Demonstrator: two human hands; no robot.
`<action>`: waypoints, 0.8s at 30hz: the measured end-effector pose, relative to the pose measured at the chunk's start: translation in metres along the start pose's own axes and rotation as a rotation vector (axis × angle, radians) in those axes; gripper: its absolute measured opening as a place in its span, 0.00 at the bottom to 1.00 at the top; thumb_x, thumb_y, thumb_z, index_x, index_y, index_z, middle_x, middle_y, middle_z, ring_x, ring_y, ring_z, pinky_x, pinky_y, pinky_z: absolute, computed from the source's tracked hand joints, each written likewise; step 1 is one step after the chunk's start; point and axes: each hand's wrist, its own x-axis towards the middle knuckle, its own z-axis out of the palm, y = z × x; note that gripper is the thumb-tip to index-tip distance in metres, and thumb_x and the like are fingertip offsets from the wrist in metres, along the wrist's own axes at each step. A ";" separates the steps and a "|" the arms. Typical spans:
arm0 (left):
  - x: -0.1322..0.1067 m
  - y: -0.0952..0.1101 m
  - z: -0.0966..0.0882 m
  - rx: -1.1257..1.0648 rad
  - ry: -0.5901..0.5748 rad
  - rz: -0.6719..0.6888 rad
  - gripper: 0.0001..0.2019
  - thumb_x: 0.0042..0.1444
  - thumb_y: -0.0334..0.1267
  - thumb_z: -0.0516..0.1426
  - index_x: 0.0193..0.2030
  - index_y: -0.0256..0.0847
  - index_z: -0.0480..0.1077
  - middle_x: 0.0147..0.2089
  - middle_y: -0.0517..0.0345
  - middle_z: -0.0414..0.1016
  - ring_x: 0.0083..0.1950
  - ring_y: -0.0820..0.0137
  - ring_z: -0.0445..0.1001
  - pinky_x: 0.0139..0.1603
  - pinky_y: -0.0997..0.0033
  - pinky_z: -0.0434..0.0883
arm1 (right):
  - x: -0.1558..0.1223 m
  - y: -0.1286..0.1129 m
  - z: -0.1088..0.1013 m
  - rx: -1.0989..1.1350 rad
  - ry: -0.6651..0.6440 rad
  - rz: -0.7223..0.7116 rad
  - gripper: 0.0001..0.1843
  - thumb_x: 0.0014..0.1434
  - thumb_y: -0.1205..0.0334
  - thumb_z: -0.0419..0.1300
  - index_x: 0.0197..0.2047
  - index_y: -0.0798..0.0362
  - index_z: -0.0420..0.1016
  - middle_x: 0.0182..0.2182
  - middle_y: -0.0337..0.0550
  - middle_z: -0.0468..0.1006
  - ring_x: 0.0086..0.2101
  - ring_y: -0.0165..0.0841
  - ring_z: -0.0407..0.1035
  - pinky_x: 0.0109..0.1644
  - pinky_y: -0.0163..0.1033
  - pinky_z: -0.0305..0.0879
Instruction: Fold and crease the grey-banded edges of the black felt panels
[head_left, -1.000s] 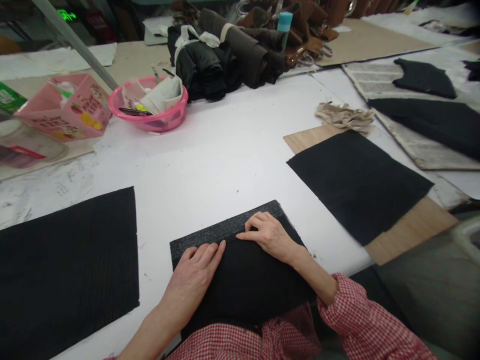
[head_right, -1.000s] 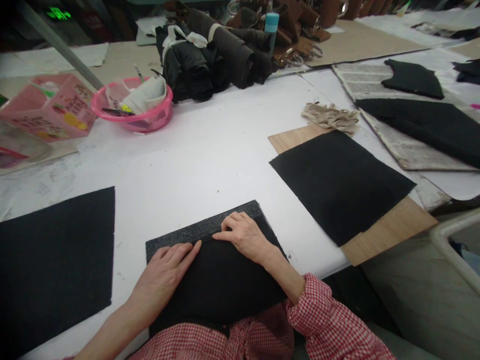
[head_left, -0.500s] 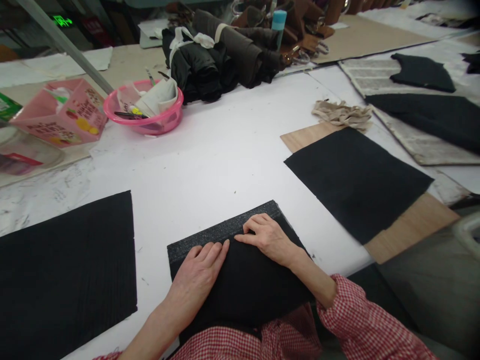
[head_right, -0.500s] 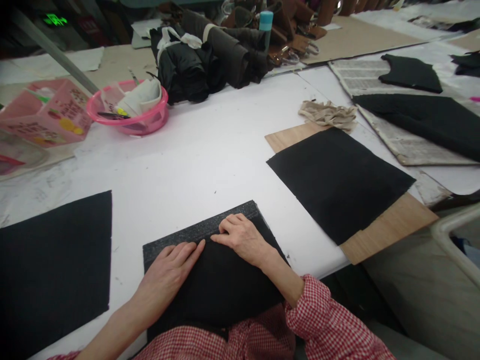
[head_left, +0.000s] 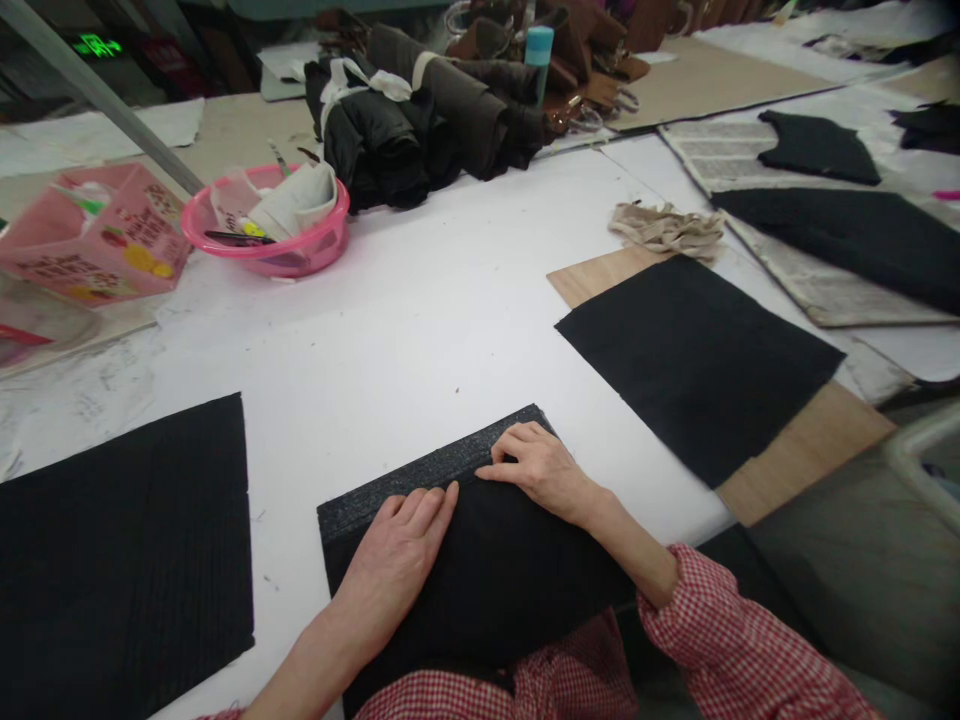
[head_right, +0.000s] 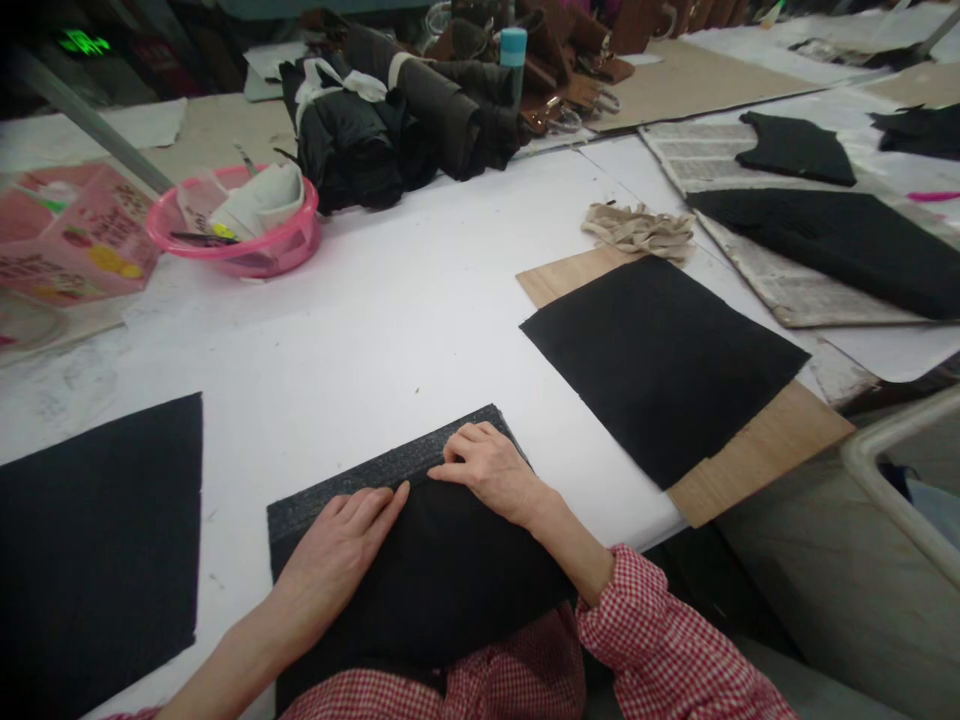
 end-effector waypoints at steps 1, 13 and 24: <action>0.001 0.000 -0.001 -0.003 -0.009 0.001 0.28 0.59 0.20 0.48 0.68 0.28 0.54 0.53 0.46 0.69 0.51 0.60 0.66 0.50 0.59 0.65 | 0.000 0.000 0.000 0.001 0.002 -0.003 0.11 0.68 0.64 0.56 0.50 0.42 0.76 0.38 0.39 0.71 0.42 0.33 0.62 0.46 0.42 0.56; 0.015 0.005 -0.004 -0.036 -0.011 0.010 0.29 0.60 0.20 0.50 0.68 0.29 0.54 0.52 0.47 0.68 0.50 0.60 0.66 0.50 0.60 0.66 | -0.002 0.000 -0.008 -0.070 -0.015 -0.056 0.11 0.69 0.65 0.54 0.51 0.47 0.74 0.38 0.41 0.71 0.43 0.34 0.62 0.49 0.43 0.59; 0.028 0.011 -0.005 -0.026 -0.033 0.013 0.31 0.58 0.20 0.50 0.70 0.31 0.51 0.49 0.49 0.69 0.46 0.61 0.68 0.46 0.59 0.69 | -0.008 0.012 -0.017 -0.067 -0.032 -0.031 0.11 0.68 0.65 0.56 0.51 0.46 0.75 0.38 0.40 0.71 0.43 0.34 0.63 0.49 0.42 0.60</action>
